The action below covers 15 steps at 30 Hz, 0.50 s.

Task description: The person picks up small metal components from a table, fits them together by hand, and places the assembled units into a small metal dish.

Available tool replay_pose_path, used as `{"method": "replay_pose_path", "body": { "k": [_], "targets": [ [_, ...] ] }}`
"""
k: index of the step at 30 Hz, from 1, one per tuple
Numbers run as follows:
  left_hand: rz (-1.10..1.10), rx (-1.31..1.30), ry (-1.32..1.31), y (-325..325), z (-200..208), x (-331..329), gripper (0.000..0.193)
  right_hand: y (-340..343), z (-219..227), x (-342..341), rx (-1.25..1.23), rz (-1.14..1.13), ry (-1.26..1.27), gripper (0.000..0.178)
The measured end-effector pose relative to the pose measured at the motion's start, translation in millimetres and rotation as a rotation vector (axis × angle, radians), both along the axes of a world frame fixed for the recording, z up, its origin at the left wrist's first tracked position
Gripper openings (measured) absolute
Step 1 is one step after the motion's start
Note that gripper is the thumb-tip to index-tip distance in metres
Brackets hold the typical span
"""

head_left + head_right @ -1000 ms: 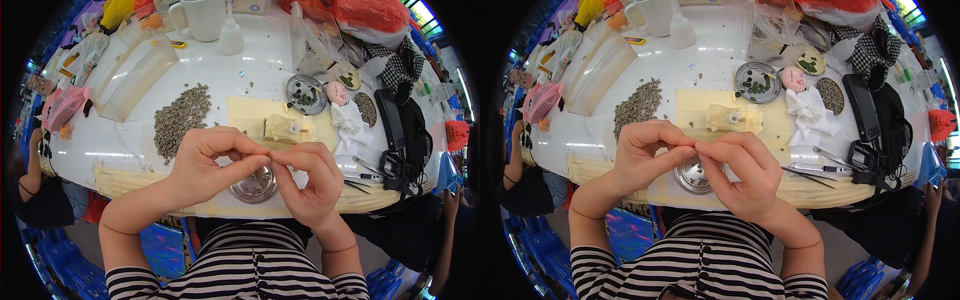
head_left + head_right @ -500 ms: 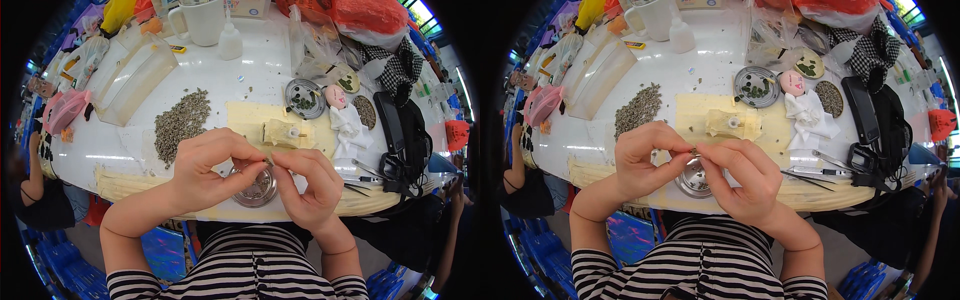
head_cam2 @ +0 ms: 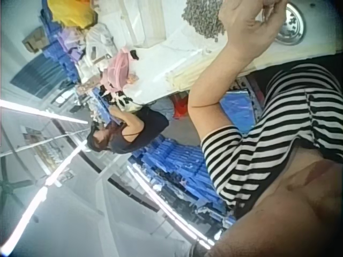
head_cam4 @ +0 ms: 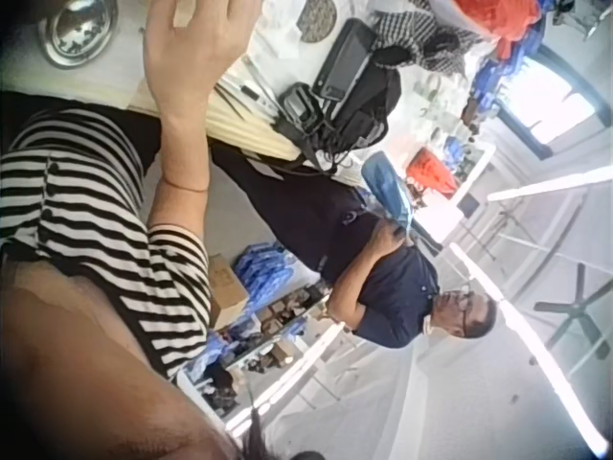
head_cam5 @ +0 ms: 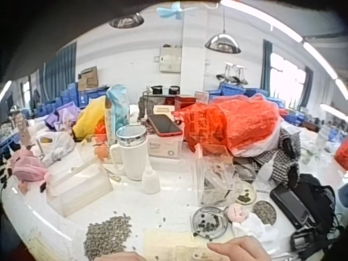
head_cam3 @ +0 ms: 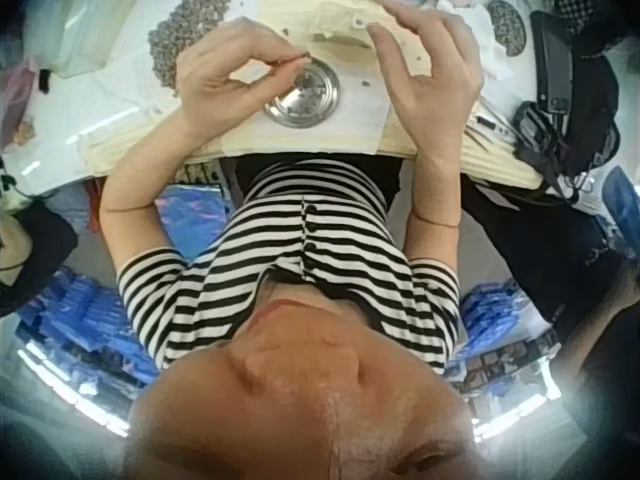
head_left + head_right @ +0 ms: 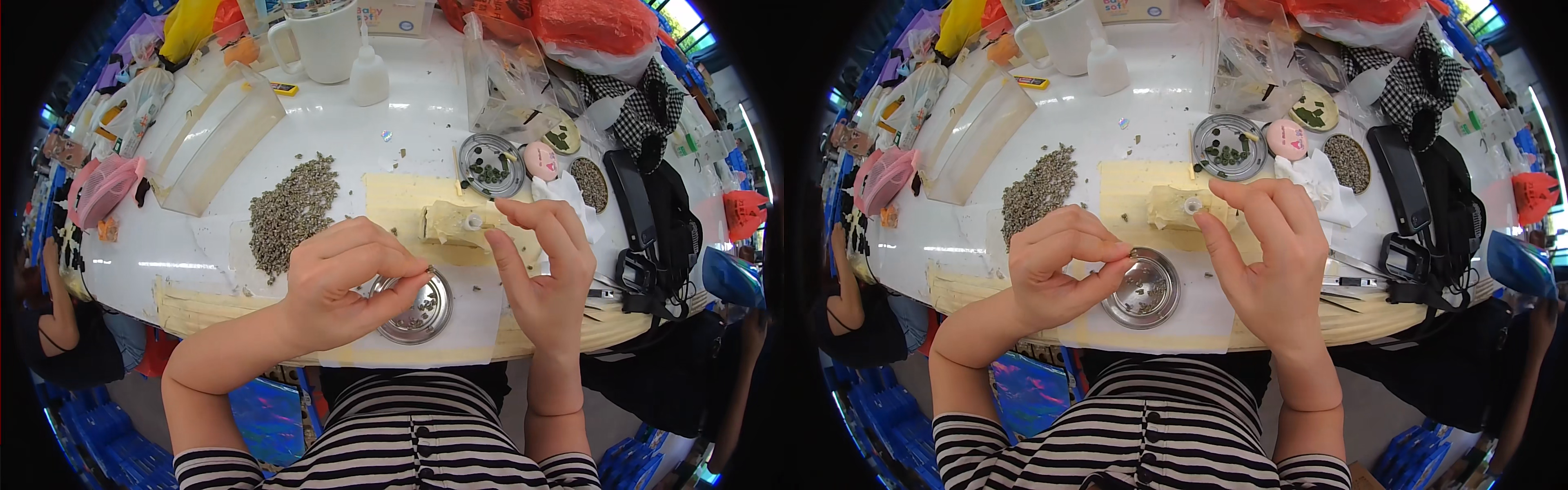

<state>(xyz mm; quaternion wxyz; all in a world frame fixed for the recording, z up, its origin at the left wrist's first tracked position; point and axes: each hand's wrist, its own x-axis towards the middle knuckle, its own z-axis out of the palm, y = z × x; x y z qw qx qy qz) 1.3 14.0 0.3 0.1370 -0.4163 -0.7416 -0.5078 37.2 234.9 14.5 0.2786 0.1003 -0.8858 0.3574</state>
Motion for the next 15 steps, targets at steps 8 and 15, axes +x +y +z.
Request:
{"method": "replay_pose_path", "body": {
  "k": [8,15],
  "targets": [
    [-0.009,0.038,-0.027,0,-2,-1,0.019,-2,-2,5,-0.013,-0.021,0.053,0.016],
    [0.009,0.073,-0.104,4,0,3,0.015,-9,-7,16,-0.482,0.298,-0.025,0.01]
  ]
}}
